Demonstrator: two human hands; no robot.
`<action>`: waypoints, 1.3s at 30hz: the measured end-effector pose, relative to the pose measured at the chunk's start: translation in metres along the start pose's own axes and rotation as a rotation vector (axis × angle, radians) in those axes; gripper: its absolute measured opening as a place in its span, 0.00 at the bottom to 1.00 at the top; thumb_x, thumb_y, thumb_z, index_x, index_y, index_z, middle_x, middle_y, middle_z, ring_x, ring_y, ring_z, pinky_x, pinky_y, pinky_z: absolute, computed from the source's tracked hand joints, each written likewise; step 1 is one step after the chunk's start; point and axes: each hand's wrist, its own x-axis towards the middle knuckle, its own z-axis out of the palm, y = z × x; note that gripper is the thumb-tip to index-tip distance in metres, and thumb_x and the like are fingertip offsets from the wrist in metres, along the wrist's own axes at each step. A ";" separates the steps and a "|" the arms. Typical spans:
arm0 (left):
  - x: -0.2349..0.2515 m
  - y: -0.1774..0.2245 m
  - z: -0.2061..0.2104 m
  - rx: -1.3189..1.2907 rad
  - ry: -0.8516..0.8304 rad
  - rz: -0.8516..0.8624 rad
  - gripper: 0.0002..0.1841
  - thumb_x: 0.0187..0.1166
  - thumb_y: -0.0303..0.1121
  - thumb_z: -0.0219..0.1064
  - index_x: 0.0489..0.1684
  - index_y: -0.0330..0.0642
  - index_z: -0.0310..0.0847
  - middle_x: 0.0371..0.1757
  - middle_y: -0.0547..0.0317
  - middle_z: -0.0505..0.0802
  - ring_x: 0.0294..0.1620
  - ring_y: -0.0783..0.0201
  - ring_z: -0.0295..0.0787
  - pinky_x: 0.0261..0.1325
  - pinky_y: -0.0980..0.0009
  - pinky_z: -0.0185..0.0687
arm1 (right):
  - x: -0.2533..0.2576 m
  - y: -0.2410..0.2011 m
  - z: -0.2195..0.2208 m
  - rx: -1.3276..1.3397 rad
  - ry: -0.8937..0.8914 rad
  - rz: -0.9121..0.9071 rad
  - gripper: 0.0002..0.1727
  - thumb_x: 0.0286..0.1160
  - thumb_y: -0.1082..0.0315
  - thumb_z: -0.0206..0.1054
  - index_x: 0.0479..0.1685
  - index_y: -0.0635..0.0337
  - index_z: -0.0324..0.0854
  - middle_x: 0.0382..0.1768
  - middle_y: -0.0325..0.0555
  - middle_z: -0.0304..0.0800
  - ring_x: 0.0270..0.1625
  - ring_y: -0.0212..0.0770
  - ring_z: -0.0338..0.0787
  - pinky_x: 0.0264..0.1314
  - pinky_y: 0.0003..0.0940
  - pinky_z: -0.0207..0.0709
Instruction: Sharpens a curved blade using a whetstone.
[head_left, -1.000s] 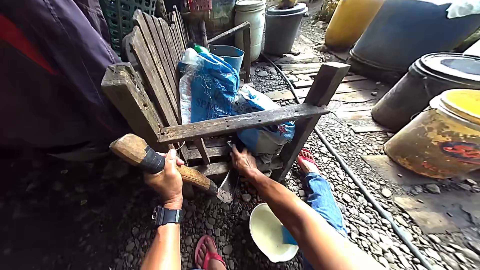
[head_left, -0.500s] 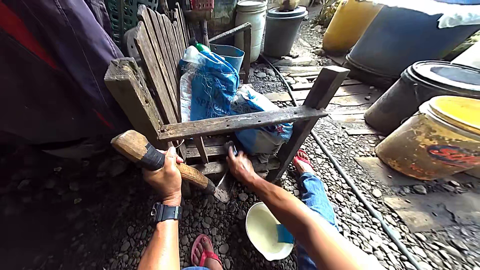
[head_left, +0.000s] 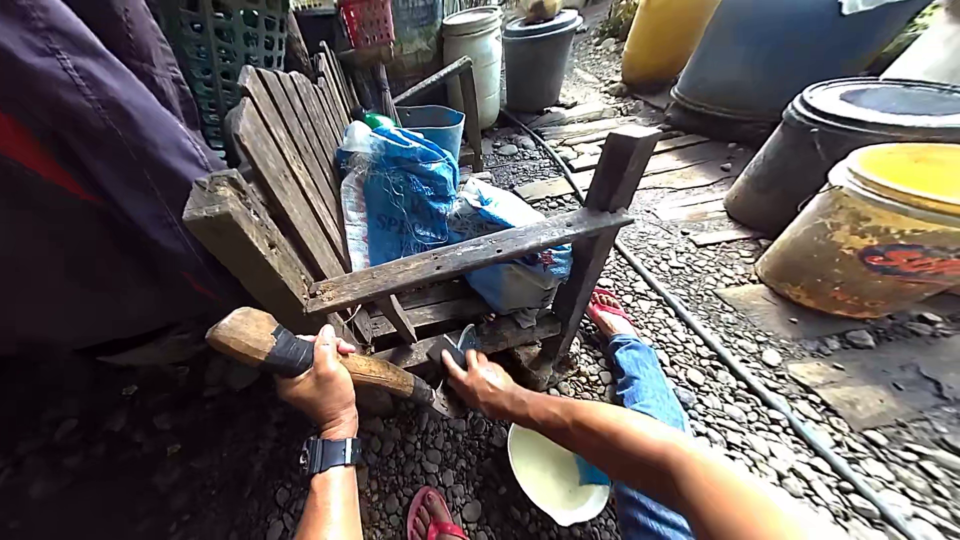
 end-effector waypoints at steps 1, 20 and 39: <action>0.001 -0.001 0.000 0.002 0.000 -0.001 0.07 0.74 0.17 0.60 0.32 0.40 0.73 0.13 0.71 0.84 0.12 0.73 0.85 0.21 0.76 0.88 | -0.002 0.000 0.001 -0.007 -0.010 -0.020 0.33 0.95 0.54 0.47 0.97 0.50 0.49 0.76 0.80 0.70 0.74 0.78 0.78 0.68 0.68 0.76; 0.010 -0.006 -0.015 -0.026 0.057 -0.070 0.08 0.74 0.17 0.57 0.31 0.42 0.72 0.12 0.71 0.83 0.11 0.72 0.83 0.19 0.75 0.87 | 0.056 0.018 -0.035 0.063 0.170 0.207 0.33 0.95 0.53 0.45 0.95 0.55 0.52 0.79 0.79 0.68 0.76 0.74 0.78 0.75 0.63 0.74; 0.015 0.002 -0.016 -0.032 0.004 -0.022 0.08 0.72 0.18 0.56 0.32 0.43 0.72 0.12 0.72 0.83 0.11 0.73 0.84 0.20 0.75 0.87 | 0.040 0.004 -0.031 0.002 0.069 0.089 0.33 0.95 0.54 0.45 0.96 0.54 0.50 0.80 0.79 0.67 0.75 0.76 0.78 0.73 0.65 0.74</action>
